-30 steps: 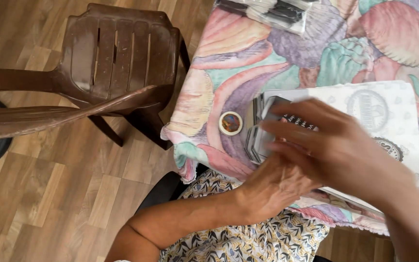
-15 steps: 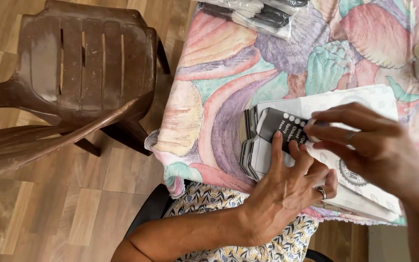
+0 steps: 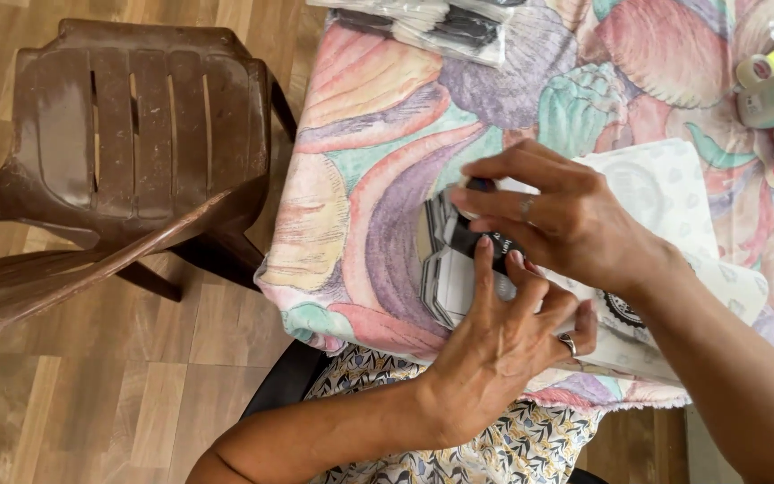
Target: The person wraps rectangular boxes in white paper printed with a 'Shawarma' logo. They fold the paper over the boxes and secure the edges with small pieces of tape. The person handles the boxes and paper by hand, repeatedly folding and taping to complete the wrapping.
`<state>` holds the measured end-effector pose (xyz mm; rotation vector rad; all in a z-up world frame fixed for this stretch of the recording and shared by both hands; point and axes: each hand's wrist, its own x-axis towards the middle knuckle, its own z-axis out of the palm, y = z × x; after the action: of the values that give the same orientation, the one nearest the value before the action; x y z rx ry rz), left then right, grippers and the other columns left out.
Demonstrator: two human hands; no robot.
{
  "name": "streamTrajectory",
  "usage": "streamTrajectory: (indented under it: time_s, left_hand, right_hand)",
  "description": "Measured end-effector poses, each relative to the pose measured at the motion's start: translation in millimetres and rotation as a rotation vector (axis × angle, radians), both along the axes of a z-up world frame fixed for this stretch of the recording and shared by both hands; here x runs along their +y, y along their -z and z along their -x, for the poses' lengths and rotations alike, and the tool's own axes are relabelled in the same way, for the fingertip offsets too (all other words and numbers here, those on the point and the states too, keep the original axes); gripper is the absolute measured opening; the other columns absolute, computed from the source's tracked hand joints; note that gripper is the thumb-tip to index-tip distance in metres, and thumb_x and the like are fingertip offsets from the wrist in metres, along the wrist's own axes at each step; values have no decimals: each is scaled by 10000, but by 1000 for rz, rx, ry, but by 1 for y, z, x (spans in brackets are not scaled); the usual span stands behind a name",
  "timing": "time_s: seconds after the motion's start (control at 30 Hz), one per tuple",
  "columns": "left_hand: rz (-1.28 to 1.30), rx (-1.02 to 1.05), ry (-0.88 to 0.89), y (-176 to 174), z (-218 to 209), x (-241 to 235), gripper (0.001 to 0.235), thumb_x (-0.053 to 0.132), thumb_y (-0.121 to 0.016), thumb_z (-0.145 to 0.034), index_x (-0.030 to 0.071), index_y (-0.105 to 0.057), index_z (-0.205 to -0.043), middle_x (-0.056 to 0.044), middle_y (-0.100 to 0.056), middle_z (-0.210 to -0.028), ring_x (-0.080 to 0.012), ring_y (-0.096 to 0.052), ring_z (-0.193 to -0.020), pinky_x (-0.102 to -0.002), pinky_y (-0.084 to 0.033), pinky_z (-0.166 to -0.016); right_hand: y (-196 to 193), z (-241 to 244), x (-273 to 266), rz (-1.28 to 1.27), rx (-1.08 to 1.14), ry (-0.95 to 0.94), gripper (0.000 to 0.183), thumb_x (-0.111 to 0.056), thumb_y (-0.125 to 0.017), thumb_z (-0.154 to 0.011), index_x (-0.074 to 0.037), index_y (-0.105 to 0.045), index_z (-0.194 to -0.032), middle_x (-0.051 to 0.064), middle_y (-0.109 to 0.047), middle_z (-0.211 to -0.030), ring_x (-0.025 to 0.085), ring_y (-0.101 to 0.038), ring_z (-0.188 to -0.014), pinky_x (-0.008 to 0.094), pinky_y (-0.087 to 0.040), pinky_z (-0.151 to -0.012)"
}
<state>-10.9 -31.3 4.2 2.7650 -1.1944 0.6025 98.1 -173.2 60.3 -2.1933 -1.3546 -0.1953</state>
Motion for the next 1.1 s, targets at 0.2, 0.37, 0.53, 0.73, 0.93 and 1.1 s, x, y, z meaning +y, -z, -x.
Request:
streamTrajectory:
  time_s: [0.2,0.37,0.53,0.73,0.93,1.1]
  left_hand:
    - [-43,-54,23,0,-1,2,656,21,-598,-854,235,-328,-1412,-174,-482,-1260,-363,-487,-1234,-710,-436,-1086]
    - [-61,-42,41,-2,-2,4,675,35,-583,-852,223,-282,-1426,-215,-486,-1284,-406,-510,-1197,-719,-415,-1095]
    - [-135,-78,14,-2,-3,6,882,12,-672,-714,248,-247,-1450,-174,-420,-1247,-356,-463,-1201,-680,-416,-1120]
    - [-92,-18,69,-5,-4,8,721,110,-656,-846,247,-334,-1478,-170,-454,-1231,-407,-492,-1220,-735,-397,-1103]
    - [-126,0,91,-2,-5,10,681,102,-580,-916,253,-320,-1527,-276,-493,-1258,-463,-526,-1202,-735,-389,-1086]
    - [-160,-37,90,-4,-5,12,756,68,-621,-879,206,-239,-1516,-257,-457,-1282,-460,-539,-1201,-712,-411,-1076]
  right_hand:
    - [-6,59,-123,148,44,320,288,-22,-725,-896,5,-718,-1182,222,-692,-1209,333,-697,-1047,397,-593,-920]
    - [4,93,-188,140,11,546,297,6,-793,-830,20,-737,-1121,239,-719,-1223,324,-721,-1077,372,-605,-932]
    - [4,51,-121,96,52,243,286,-123,-717,-908,-61,-720,-1187,168,-716,-1227,283,-736,-1112,380,-639,-998]
    - [-1,-9,-19,-51,83,-129,232,-59,-630,-1029,47,-670,-1232,261,-651,-1222,427,-675,-1050,513,-549,-924]
    - [13,56,-144,10,81,278,267,-59,-710,-971,-50,-703,-1238,185,-679,-1244,294,-707,-1111,397,-608,-998]
    - [8,134,-206,81,35,636,269,-53,-811,-871,17,-741,-1121,214,-710,-1192,315,-711,-1081,387,-617,-947]
